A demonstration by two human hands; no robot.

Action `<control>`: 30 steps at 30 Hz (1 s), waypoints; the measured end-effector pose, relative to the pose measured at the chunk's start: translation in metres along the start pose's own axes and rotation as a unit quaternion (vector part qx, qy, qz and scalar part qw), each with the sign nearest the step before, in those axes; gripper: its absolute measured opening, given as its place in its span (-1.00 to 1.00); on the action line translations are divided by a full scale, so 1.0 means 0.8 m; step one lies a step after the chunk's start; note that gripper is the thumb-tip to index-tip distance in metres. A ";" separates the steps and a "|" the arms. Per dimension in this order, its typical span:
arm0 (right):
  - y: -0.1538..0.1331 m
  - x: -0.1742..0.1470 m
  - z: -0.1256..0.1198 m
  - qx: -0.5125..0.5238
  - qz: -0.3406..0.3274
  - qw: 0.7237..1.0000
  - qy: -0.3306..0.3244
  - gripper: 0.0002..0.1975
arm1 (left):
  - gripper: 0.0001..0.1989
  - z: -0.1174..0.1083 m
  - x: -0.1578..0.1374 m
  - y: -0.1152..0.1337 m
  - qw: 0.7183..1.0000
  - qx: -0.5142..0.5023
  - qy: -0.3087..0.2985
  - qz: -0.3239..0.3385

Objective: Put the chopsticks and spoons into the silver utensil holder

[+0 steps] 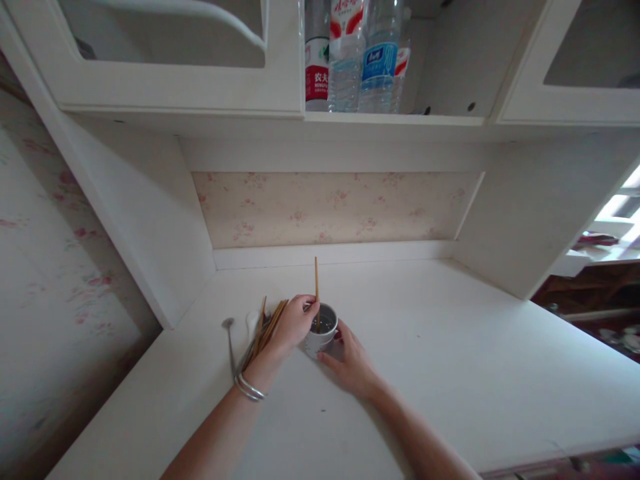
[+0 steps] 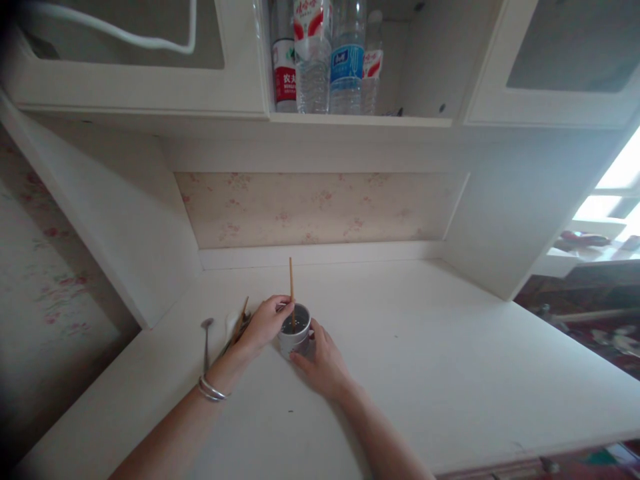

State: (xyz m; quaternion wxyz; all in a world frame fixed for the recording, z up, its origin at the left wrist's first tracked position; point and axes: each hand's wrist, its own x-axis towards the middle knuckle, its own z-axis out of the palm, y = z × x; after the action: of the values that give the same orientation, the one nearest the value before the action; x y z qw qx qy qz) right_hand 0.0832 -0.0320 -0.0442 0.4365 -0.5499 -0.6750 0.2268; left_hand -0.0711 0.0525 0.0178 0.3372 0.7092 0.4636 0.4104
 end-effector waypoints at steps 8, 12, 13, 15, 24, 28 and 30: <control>-0.002 0.001 -0.002 0.015 -0.009 1.000 -0.001 -0.29 | -0.64 -0.004 -0.012 0.018 0.998 -0.052 0.004 -0.030; -0.001 0.002 -0.002 0.015 -0.008 1.000 0.002 -0.32 | -0.45 -0.003 -0.041 0.017 0.993 -0.108 -0.013 -0.037; -0.002 0.002 -0.002 0.014 -0.012 1.000 0.005 -0.32 | -0.35 0.001 -0.048 0.013 0.991 -0.123 -0.023 -0.038; -0.002 0.002 -0.002 0.015 -0.026 1.000 0.009 -0.32 | -0.13 0.010 -0.060 0.003 0.987 -0.156 -0.034 -0.032; -0.006 0.005 -0.007 0.054 -0.031 0.997 0.041 -0.35 | -0.32 0.037 -0.057 -0.020 0.968 -0.251 -0.022 -0.017; -0.045 -0.001 -0.016 -0.002 -0.067 0.988 0.141 -0.53 | -0.30 0.038 -0.056 -0.027 0.966 -0.258 -0.017 -0.026; -0.077 -0.005 -0.014 -0.037 -0.114 0.983 0.136 -0.61 | -0.36 0.036 -0.059 -0.029 0.967 -0.252 -0.031 -0.022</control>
State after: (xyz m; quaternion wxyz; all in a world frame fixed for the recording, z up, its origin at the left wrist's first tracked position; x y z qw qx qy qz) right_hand 0.0590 -0.0556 0.0090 0.5269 -0.5107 -0.6754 0.0732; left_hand -0.0650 0.0138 -0.0277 0.5282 0.6035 0.3496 0.4843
